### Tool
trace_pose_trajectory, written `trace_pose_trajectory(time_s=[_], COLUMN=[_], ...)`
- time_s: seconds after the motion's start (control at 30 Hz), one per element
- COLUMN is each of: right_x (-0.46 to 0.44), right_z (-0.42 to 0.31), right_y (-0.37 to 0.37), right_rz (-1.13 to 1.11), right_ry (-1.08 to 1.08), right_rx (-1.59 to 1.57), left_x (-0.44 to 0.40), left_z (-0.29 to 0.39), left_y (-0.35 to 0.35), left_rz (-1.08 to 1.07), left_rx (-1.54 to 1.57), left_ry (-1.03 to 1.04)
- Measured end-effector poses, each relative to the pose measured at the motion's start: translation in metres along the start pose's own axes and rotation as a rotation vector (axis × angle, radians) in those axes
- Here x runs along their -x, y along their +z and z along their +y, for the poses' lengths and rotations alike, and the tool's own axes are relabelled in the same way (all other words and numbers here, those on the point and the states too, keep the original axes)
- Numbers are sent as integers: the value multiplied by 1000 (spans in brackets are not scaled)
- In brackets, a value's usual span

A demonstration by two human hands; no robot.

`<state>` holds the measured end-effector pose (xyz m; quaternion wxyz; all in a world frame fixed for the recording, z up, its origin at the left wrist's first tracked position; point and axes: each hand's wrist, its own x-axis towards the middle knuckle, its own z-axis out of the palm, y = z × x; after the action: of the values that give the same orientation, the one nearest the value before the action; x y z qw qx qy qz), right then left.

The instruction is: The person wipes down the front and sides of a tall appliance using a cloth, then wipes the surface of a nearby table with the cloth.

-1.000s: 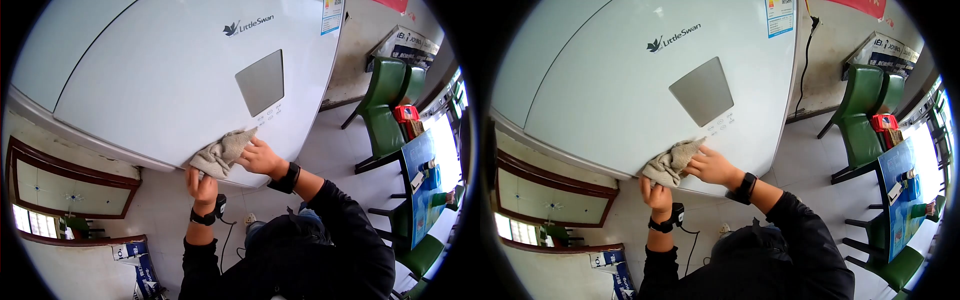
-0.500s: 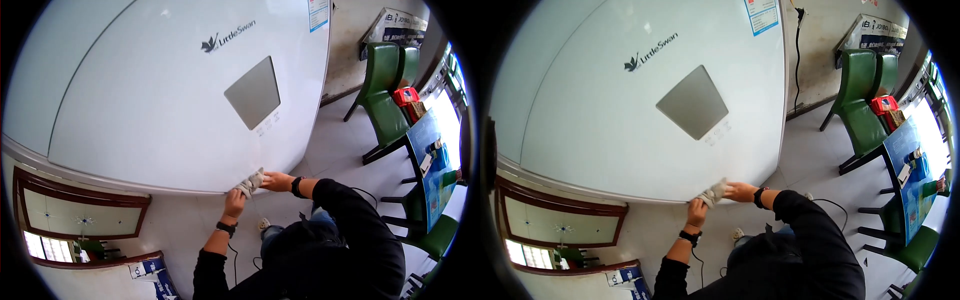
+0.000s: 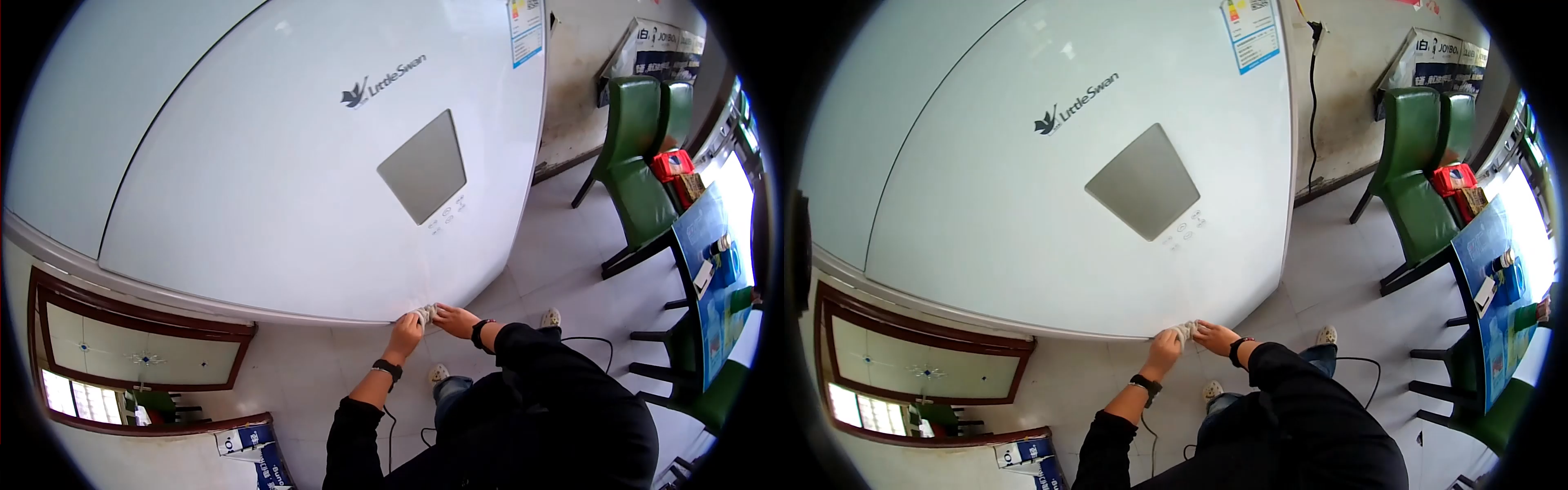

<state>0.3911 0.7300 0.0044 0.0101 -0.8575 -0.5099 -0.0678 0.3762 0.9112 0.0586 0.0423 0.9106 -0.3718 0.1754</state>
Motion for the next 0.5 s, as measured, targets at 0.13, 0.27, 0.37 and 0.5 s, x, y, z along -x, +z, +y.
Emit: trace_pose_trajectory(time_s=[0.13,0.27,0.37,0.5], right_x=[8,27,42,49], right_z=[24,47,61,74], right_y=[-1,-23,-42,-68], right_rz=[46,1,8,191], right_ry=[-21,33,119,454], right_rx=[130,136,109,49], left_x=[-36,-90,-121,-165], left_z=[2,10,14,22], left_y=[-8,-4,-7,-39], left_rz=[50,99,136,298], left_rx=[0,14,52,28], left_ry=[143,230,262,283])
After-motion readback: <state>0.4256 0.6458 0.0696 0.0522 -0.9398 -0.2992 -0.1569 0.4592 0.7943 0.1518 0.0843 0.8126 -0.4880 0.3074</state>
